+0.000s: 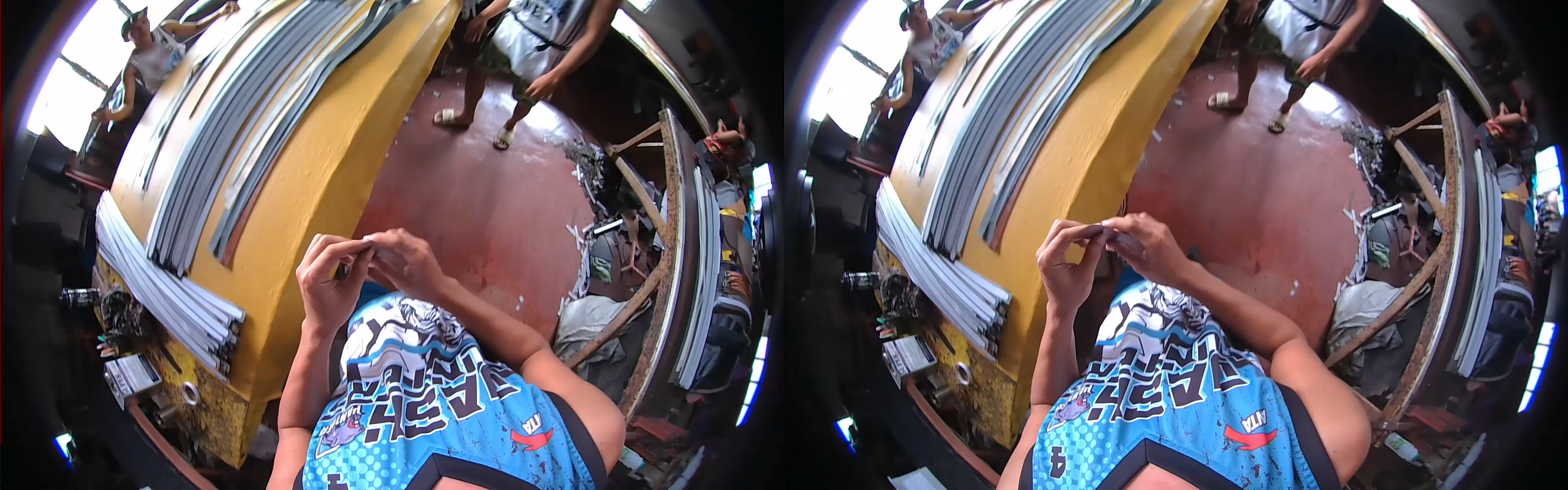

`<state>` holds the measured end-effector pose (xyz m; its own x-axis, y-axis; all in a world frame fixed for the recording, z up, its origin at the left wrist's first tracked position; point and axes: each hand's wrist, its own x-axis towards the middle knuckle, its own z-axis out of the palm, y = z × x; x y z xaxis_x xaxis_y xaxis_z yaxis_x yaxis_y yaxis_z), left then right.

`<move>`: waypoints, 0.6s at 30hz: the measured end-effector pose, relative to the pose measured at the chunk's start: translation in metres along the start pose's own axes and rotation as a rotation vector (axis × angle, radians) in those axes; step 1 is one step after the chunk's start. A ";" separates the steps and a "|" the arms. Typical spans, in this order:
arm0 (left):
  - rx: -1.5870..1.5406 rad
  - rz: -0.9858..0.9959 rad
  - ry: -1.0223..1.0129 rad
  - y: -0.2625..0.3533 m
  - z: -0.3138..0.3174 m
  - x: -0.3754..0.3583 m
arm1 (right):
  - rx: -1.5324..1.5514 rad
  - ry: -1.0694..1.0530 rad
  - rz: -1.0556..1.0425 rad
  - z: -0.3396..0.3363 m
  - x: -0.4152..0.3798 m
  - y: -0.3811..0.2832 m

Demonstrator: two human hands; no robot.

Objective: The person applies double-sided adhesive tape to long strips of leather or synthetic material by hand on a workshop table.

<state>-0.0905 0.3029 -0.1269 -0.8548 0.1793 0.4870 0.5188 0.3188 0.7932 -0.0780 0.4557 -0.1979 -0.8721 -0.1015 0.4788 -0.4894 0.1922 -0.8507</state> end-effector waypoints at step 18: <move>-0.180 -0.277 0.332 0.026 -0.015 0.004 | -0.575 0.231 0.133 -0.025 -0.009 0.064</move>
<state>-0.0800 0.2984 -0.0990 -0.9263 -0.2064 0.3153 0.2907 0.1410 0.9464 -0.1009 0.4930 -0.2511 -0.8701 0.1601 0.4662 -0.2397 0.6890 -0.6839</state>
